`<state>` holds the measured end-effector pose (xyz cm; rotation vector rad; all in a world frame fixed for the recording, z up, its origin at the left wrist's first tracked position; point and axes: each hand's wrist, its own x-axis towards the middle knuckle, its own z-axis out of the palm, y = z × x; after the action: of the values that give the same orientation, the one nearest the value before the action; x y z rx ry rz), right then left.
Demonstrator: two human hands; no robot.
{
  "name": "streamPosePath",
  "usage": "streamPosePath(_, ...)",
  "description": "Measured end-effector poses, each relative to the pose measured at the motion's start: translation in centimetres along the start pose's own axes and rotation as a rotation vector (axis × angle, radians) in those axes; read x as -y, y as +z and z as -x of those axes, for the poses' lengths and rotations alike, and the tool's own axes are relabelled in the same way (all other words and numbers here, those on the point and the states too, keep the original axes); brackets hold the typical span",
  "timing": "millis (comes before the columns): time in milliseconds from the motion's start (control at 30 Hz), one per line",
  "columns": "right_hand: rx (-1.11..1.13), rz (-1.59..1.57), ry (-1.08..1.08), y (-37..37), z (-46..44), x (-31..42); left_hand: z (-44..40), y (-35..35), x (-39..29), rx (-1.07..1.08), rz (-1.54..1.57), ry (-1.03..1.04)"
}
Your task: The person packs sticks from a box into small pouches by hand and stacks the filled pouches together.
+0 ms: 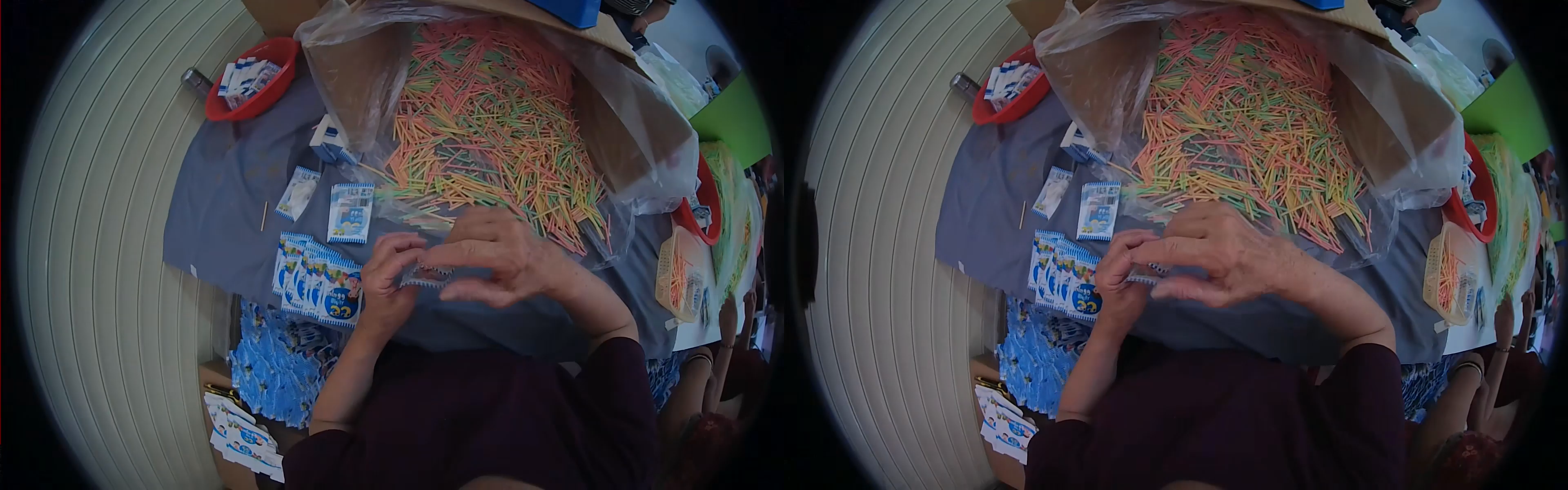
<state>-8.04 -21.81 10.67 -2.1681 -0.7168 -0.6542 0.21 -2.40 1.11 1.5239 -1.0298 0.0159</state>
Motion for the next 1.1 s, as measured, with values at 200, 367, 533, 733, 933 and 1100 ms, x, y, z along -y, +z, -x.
streamPosePath(200, 0.051, 0.111, 0.013, 3.0, 0.1, -0.5, 1.5, -2.0, -0.1, -0.083, -0.122, 0.086)
streamPosePath(367, 0.103, 0.013, -0.014, 6.4, 0.9, -0.5, 3.0, -3.5, -3.0, -0.049, -0.132, -0.066)
streamPosePath(533, 0.299, -0.286, 0.58, 11.2, 3.6, -1.6, 6.5, -5.8, -2.4, 0.016, -0.431, -0.297)
streamPosePath(733, 0.26, 0.035, 0.483, 7.6, 1.8, -2.4, 6.7, -7.6, -1.6, 0.108, -0.892, -0.294)
streamPosePath(933, 0.127, 0.743, 0.491, -2.3, 3.2, -10.0, 4.6, -8.8, -2.9, 0.081, -0.76, -0.379)
streamPosePath(1100, 0.175, 0.794, 0.669, -4.9, 2.1, -15.9, -1.2, -9.3, -0.8, 0.099, -0.716, -0.246)
